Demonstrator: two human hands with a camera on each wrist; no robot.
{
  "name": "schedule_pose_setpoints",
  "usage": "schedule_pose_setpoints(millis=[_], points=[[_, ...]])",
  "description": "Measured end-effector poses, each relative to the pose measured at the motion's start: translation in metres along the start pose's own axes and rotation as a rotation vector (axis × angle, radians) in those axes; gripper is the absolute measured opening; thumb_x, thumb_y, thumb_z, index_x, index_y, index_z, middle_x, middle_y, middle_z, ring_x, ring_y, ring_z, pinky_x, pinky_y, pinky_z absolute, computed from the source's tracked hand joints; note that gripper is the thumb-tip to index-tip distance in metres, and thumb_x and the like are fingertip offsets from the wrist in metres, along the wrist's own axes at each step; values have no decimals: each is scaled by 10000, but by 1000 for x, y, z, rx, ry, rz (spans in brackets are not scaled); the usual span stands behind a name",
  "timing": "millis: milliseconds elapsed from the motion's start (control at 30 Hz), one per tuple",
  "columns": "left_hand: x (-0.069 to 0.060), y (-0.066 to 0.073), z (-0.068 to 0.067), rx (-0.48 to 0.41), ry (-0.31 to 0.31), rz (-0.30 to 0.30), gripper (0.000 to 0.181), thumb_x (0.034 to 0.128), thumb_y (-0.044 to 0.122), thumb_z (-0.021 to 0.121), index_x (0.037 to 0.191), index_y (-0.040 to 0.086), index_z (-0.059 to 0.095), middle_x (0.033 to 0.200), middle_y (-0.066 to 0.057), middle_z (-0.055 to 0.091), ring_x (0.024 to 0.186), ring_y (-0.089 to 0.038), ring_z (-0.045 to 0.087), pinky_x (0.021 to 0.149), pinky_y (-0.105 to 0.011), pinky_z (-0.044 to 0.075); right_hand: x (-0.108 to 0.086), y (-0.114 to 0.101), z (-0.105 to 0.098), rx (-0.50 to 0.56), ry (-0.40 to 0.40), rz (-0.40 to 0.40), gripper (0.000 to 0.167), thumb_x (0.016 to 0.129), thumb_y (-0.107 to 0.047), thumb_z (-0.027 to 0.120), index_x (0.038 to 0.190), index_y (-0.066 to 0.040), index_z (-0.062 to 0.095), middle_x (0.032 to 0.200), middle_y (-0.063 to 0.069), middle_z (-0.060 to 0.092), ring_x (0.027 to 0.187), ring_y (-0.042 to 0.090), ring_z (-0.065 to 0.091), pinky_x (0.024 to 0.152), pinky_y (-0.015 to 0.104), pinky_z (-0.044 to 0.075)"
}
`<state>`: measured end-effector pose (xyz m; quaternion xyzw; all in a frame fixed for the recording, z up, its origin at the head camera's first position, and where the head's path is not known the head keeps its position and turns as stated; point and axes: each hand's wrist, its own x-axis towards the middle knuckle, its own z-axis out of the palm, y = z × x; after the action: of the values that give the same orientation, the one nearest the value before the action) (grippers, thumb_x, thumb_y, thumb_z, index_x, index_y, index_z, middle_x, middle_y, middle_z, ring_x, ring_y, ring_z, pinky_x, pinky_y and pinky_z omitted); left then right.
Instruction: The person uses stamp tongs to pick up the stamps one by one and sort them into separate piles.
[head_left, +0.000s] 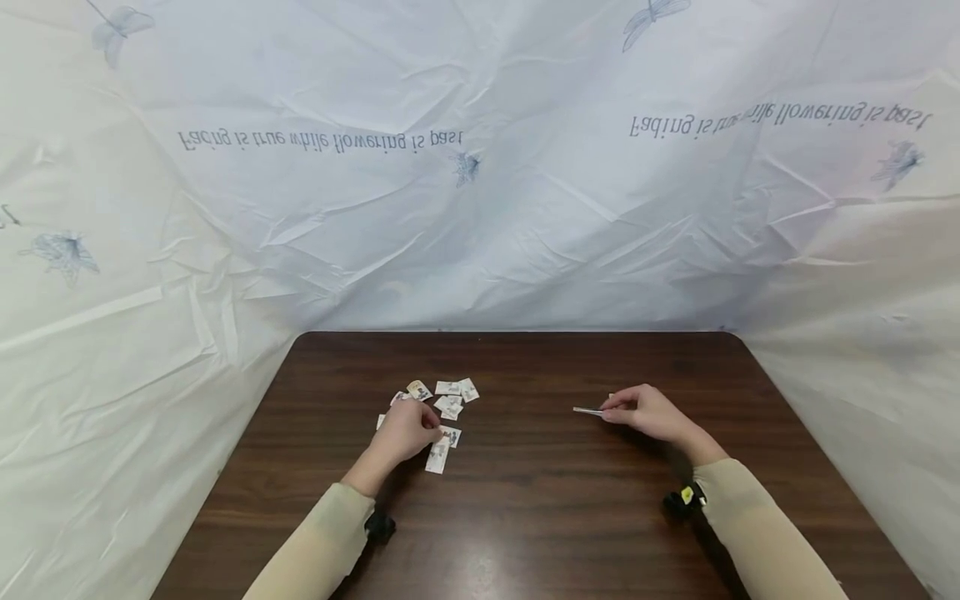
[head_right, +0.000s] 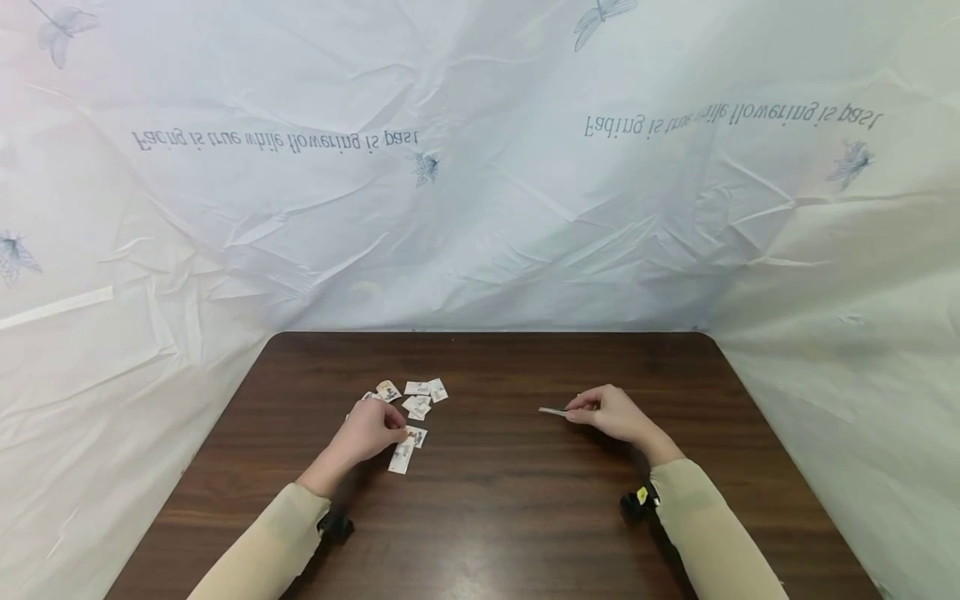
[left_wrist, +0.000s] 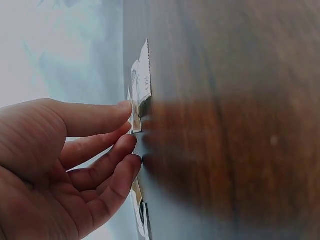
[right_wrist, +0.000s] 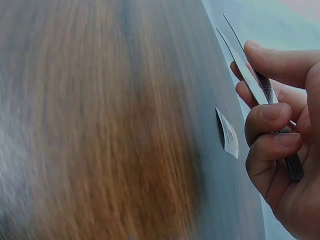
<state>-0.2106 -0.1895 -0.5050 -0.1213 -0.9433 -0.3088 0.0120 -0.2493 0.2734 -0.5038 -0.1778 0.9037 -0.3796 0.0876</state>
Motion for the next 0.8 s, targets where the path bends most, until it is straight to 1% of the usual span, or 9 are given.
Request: schedule_pose_setpoints(millis=[67, 167, 333, 567, 800], points=[[0, 0, 0, -3, 0, 3, 102, 820, 51, 868, 781, 95, 785, 719, 67, 680, 670, -84, 593, 675, -333, 536, 1, -2, 2, -2, -12, 7, 248, 1005, -320, 771, 1126, -113, 831, 974, 29, 747, 752, 155, 574, 688, 303, 451], [0, 0, -1, 0, -1, 5, 104, 820, 52, 870, 781, 93, 782, 719, 65, 677, 668, -86, 592, 670, -333, 535, 2, -5, 5, 8, -38, 1, 250, 1009, -322, 764, 1137, -116, 827, 898, -19, 746, 708, 161, 565, 655, 312, 451], [1, 0, 0, -1, -3, 7, 91, 819, 46, 868, 792, 79, 787, 721, 56, 677, 670, -91, 592, 670, -332, 533, 5, -10, 10, 12, -48, -14, 237, 1002, -332, 771, 1128, -140, 831, 957, -55, 771, 791, 180, 638, 698, 327, 500], [3, -3, 2, 19, 10, 21, 72, 794, 29, 861, 801, 62, 798, 719, 59, 676, 681, -93, 591, 682, -334, 535, 10, -19, 20, 14, -69, -40, 222, 1002, -323, 772, 1119, -144, 832, 961, -54, 773, 763, 168, 635, 680, 317, 503], [2, -2, 2, 32, 3, 25, 72, 797, 16, 856, 795, 62, 800, 730, 51, 690, 680, -95, 606, 678, -338, 545, 15, -28, 30, 11, -87, -69, 219, 991, -319, 784, 1096, -133, 837, 966, -61, 780, 807, 139, 642, 716, 311, 508]])
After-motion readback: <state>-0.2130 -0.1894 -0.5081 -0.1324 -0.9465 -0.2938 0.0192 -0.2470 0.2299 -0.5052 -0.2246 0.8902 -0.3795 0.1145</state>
